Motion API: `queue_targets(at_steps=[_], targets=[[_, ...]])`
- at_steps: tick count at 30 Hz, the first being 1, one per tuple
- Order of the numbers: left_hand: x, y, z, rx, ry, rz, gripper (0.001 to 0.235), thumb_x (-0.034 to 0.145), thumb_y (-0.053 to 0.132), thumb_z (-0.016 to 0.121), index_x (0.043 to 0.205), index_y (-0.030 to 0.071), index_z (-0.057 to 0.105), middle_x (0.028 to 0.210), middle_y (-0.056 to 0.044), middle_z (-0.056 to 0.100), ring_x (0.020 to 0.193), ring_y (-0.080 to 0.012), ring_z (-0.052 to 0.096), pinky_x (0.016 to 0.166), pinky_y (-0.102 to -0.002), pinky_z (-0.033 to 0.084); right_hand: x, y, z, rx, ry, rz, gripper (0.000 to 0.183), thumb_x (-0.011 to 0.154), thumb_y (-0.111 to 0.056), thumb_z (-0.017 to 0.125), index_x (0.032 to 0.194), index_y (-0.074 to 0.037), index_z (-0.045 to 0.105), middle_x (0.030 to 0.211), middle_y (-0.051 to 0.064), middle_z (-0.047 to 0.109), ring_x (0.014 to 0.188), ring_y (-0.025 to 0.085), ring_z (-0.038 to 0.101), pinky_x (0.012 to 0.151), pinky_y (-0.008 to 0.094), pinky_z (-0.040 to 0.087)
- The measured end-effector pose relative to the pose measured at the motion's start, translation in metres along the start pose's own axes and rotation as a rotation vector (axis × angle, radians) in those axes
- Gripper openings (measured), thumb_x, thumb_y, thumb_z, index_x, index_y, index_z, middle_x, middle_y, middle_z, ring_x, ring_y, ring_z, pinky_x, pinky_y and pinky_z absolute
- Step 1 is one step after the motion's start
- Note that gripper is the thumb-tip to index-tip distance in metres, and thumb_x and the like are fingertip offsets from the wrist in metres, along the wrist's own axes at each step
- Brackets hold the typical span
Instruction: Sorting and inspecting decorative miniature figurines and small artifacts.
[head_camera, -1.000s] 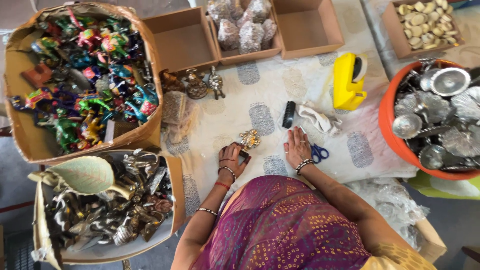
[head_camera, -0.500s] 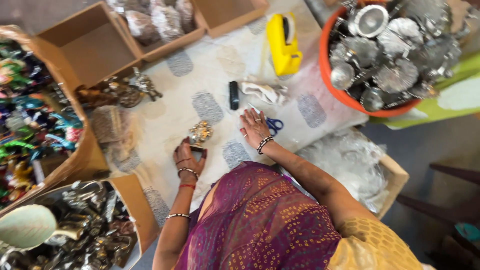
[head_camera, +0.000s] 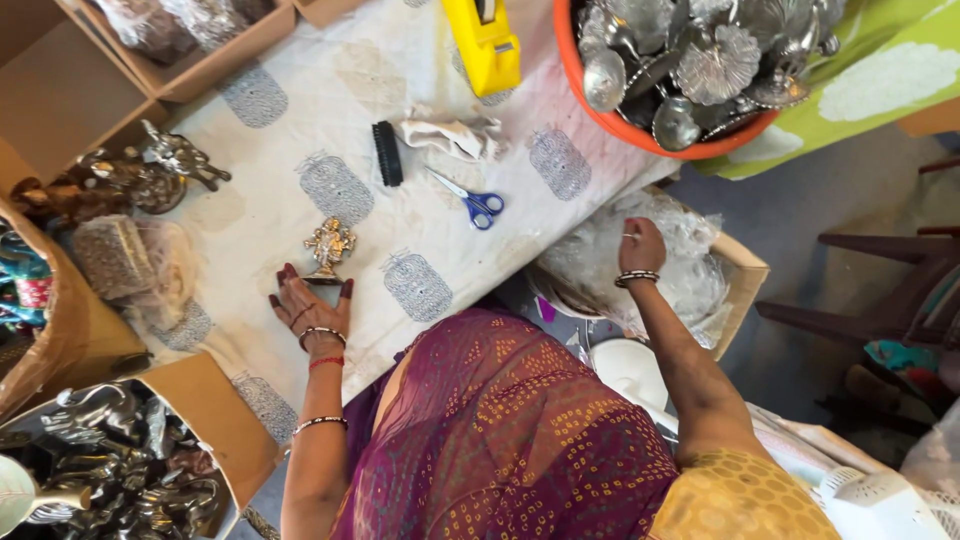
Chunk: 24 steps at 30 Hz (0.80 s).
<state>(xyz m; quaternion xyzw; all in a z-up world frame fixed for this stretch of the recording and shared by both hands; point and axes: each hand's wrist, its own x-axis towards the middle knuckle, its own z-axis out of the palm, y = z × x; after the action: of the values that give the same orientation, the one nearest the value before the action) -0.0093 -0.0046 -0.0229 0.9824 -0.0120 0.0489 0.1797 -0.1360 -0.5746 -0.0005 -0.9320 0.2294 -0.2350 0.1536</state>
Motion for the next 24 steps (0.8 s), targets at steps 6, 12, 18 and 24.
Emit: queue_targets(at_steps=[6,12,18,24], targets=[[-0.012,-0.001,0.003,0.147,-0.059,-0.069,0.096,0.095,0.067,0.06,0.151,-0.008,0.037,0.163,-0.022,0.035,0.158,-0.0317,0.018,0.127,-0.054,0.006,-0.048,0.077,0.022,-0.012,-0.131,0.587,0.019,0.098,-0.03,0.066,0.102,-0.013,0.075,0.095,0.012,0.075,0.089,0.033,0.071,0.079,0.044,0.054],[-0.033,0.004,-0.008,0.057,-0.028,-0.079,0.078,0.103,0.051,0.055,0.156,-0.003,0.038,0.165,-0.019,0.035,0.158,-0.0319,0.021,0.128,-0.054,0.007,-0.04,0.017,0.012,0.097,-0.205,0.16,0.029,0.095,-0.037,0.069,0.109,-0.011,0.074,0.114,0.011,0.073,0.105,0.031,0.069,0.091,0.043,0.053],[-0.052,0.01,-0.016,0.051,-0.004,-0.087,0.062,0.106,0.04,0.055,0.151,-0.001,0.043,0.166,-0.018,0.036,0.156,-0.0334,0.025,0.127,-0.054,0.01,-0.025,-0.013,0.014,0.14,-0.492,-0.261,0.053,0.084,-0.042,0.077,0.12,-0.005,0.069,0.125,0.018,0.064,0.115,0.038,0.058,0.092,0.048,0.047],[-0.065,0.009,-0.012,0.079,0.019,-0.109,0.058,0.107,0.038,0.056,0.147,-0.002,0.045,0.162,-0.019,0.04,0.155,-0.0346,0.028,0.127,-0.055,0.013,-0.016,0.067,0.068,0.249,-0.592,-0.238,0.024,0.094,-0.032,0.069,0.101,-0.011,0.078,0.112,0.009,0.074,0.108,0.031,0.067,0.093,0.042,0.052]])
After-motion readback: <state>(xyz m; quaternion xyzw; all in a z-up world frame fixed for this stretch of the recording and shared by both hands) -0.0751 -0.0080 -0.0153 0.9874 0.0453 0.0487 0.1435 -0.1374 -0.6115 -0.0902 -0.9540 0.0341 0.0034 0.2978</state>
